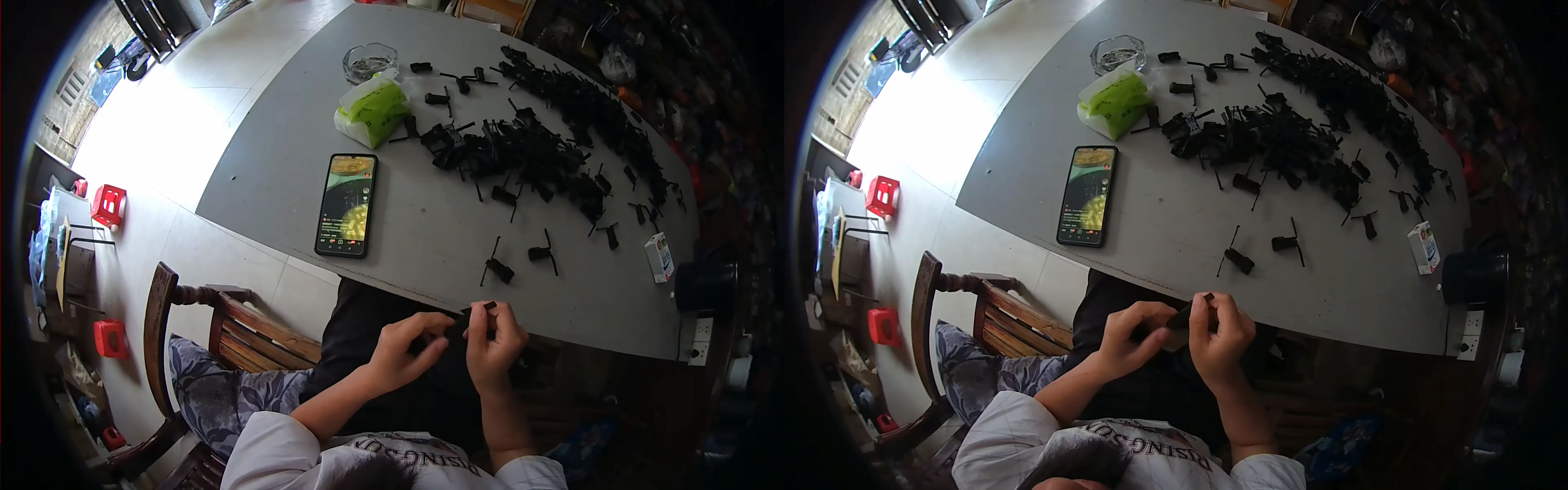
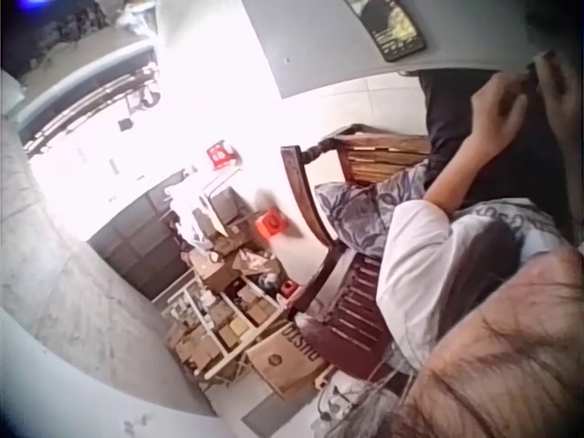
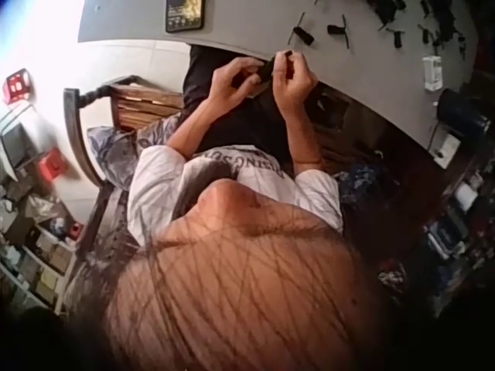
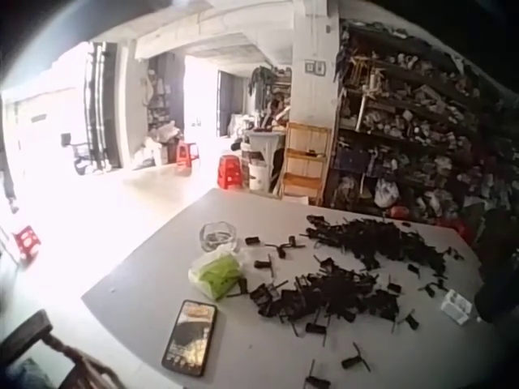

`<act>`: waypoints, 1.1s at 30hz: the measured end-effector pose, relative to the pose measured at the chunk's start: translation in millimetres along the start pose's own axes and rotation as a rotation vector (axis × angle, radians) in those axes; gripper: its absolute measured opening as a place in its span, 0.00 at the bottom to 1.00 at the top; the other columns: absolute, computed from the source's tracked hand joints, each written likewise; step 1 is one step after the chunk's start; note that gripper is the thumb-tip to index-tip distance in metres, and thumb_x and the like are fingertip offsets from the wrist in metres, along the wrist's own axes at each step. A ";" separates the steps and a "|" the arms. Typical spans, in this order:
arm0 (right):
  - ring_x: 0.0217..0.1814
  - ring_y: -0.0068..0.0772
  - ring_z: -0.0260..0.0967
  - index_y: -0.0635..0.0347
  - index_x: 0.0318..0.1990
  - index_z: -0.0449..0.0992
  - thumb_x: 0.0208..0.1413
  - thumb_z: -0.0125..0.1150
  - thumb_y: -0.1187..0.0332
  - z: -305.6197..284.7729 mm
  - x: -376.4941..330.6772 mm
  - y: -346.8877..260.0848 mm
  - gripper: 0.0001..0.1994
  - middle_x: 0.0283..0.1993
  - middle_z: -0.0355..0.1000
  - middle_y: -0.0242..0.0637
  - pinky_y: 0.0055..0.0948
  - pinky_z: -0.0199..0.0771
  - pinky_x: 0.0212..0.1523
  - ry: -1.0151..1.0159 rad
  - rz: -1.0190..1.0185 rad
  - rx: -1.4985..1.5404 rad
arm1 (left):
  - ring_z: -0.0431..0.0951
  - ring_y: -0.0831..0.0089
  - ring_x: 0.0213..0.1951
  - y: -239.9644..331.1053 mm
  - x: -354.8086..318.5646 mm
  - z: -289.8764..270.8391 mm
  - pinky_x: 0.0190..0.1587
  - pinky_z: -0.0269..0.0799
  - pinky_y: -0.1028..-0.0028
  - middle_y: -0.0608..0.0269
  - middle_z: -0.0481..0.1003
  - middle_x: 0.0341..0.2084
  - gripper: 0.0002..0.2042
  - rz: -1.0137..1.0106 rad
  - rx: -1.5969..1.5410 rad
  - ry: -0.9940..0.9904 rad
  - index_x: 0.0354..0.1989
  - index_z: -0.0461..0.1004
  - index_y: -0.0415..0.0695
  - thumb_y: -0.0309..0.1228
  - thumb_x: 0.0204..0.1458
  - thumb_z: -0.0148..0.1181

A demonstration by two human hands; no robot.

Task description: Assembling or sorting small black plastic components at a work table.

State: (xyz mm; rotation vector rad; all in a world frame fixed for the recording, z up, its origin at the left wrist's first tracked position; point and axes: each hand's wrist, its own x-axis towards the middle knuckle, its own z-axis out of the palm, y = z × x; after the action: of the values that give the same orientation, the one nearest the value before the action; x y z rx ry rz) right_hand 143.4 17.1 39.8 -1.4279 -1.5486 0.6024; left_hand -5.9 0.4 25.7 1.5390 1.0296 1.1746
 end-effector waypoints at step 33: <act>0.30 0.32 0.73 0.59 0.35 0.65 0.54 0.55 0.71 -19.9 -27.1 2.5 0.05 0.26 0.70 0.35 0.23 0.73 0.29 -0.629 0.860 1.358 | 0.72 0.69 0.20 11.8 3.6 -16.8 0.22 0.67 0.76 0.62 0.71 0.20 0.19 0.265 0.001 -0.232 0.45 0.75 0.41 0.27 0.40 0.66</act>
State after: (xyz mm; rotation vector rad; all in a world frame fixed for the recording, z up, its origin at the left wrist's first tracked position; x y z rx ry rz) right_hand 159.3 -12.7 39.0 -0.6984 -0.4340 2.2197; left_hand -20.6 4.0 40.0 1.8044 0.6881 1.1382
